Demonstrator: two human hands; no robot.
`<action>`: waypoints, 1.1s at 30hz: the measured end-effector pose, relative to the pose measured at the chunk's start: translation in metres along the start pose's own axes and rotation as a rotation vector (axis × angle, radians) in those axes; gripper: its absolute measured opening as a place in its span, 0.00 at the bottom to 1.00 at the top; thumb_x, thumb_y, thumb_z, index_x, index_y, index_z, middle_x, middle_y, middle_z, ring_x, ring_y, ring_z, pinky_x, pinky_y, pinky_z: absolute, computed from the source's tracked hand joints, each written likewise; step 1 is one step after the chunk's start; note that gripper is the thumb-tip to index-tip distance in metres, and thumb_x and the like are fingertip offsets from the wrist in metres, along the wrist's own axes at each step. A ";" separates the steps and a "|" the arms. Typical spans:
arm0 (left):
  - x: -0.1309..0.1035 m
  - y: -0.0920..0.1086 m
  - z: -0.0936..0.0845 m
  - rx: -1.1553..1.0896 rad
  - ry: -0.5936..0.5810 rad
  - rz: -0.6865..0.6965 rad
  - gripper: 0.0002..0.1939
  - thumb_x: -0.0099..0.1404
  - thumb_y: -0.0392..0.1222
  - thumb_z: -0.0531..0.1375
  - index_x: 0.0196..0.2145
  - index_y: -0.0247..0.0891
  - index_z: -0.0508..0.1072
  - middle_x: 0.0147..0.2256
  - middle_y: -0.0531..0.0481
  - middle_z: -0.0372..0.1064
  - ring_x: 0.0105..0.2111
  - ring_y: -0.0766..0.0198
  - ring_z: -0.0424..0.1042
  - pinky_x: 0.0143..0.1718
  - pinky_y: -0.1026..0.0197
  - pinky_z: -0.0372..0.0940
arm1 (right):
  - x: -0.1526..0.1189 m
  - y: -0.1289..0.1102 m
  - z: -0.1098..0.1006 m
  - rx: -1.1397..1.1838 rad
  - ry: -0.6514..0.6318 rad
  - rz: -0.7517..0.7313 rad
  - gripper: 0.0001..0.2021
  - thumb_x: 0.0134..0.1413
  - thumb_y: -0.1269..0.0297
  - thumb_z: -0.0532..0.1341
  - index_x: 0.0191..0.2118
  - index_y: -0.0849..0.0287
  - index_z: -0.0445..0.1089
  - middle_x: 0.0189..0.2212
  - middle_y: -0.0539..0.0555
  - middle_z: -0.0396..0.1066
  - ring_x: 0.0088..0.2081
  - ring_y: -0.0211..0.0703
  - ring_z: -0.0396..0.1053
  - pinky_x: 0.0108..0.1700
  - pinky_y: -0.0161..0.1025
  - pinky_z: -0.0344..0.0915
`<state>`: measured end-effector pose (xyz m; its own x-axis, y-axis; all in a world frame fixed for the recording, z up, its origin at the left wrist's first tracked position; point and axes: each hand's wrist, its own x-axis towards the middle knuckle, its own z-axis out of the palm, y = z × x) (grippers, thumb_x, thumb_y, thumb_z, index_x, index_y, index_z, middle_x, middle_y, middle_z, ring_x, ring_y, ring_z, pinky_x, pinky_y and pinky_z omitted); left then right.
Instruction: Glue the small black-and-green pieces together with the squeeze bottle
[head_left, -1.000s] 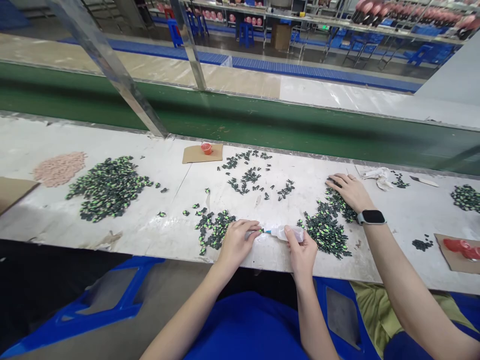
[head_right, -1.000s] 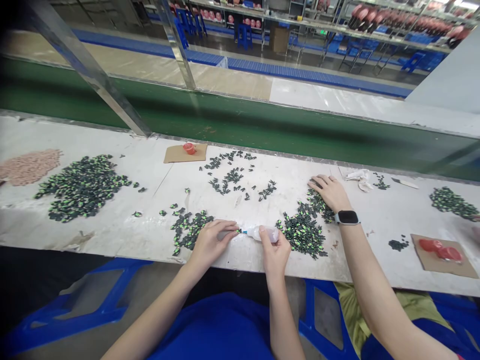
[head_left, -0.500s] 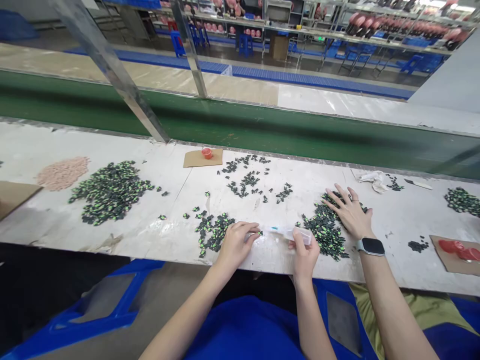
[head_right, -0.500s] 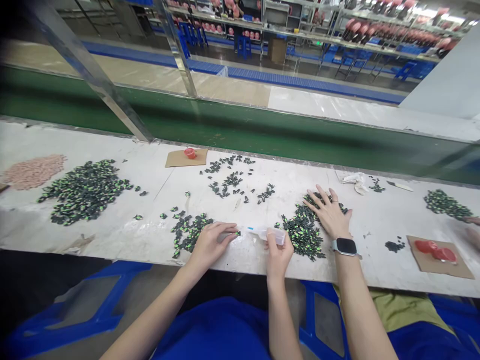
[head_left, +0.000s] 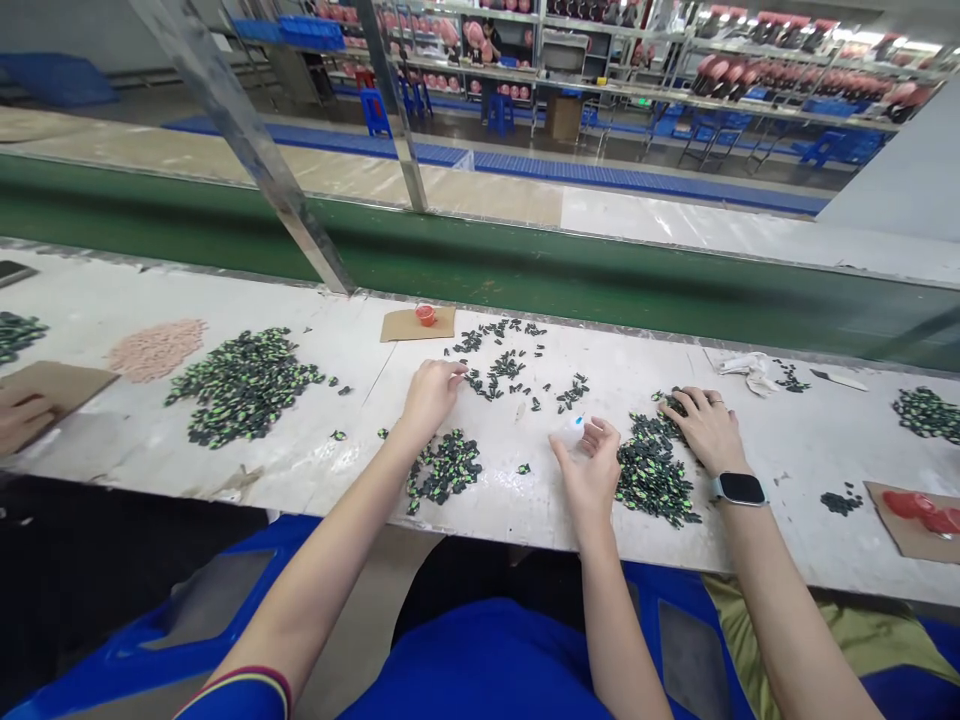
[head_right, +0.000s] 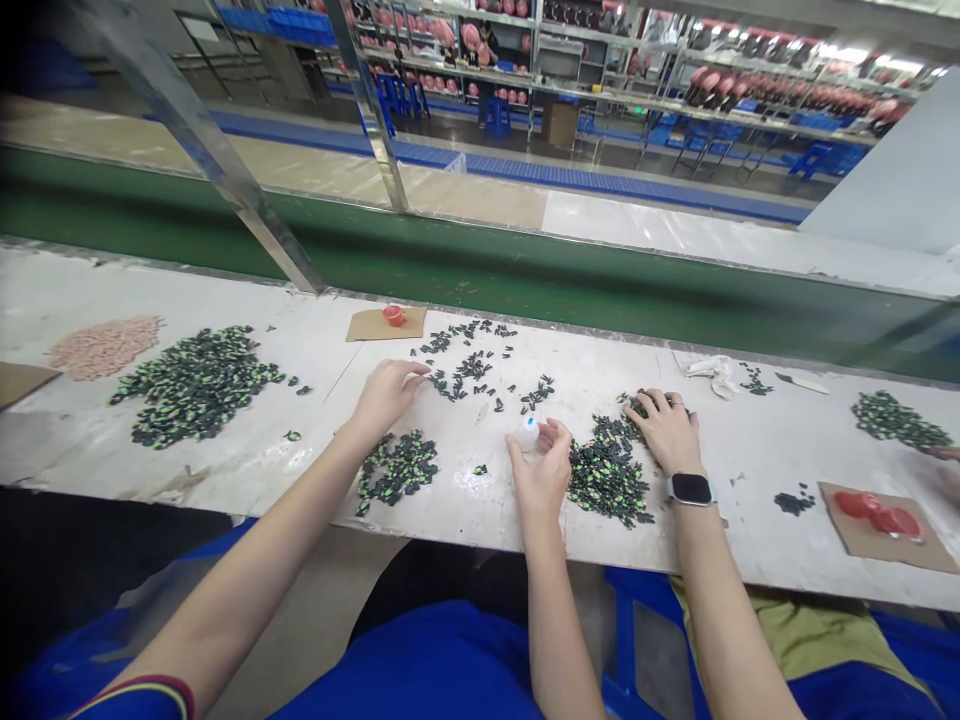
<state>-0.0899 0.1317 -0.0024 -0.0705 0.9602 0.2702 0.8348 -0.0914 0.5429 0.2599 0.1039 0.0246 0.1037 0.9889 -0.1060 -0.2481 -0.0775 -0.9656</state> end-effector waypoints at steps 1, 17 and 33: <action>0.007 -0.004 0.002 0.003 0.002 0.001 0.10 0.59 0.34 0.56 0.34 0.38 0.77 0.36 0.43 0.77 0.43 0.49 0.72 0.48 0.47 0.65 | -0.012 0.010 0.011 -0.028 0.024 -0.018 0.16 0.47 0.51 0.64 0.41 0.50 0.68 0.46 0.56 0.71 0.51 0.48 0.68 0.50 0.49 0.68; -0.079 0.070 -0.005 -0.539 -0.163 0.078 0.07 0.62 0.41 0.59 0.31 0.41 0.78 0.32 0.50 0.78 0.35 0.61 0.75 0.40 0.60 0.69 | -0.100 0.066 0.130 -0.035 0.083 -0.039 0.16 0.39 0.58 0.71 0.36 0.58 0.73 0.32 0.54 0.76 0.35 0.45 0.74 0.38 0.42 0.73; -0.114 0.067 0.045 -0.155 -0.049 0.189 0.07 0.62 0.35 0.61 0.38 0.42 0.77 0.41 0.46 0.74 0.44 0.54 0.67 0.44 0.52 0.65 | -0.098 0.071 0.090 -0.242 0.128 -0.070 0.13 0.49 0.55 0.65 0.36 0.58 0.77 0.30 0.54 0.76 0.28 0.42 0.72 0.32 0.40 0.72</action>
<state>-0.0016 0.0285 -0.0325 0.1089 0.9336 0.3414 0.7369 -0.3063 0.6026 0.1451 0.0125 -0.0117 0.2375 0.9700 -0.0510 -0.0007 -0.0523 -0.9986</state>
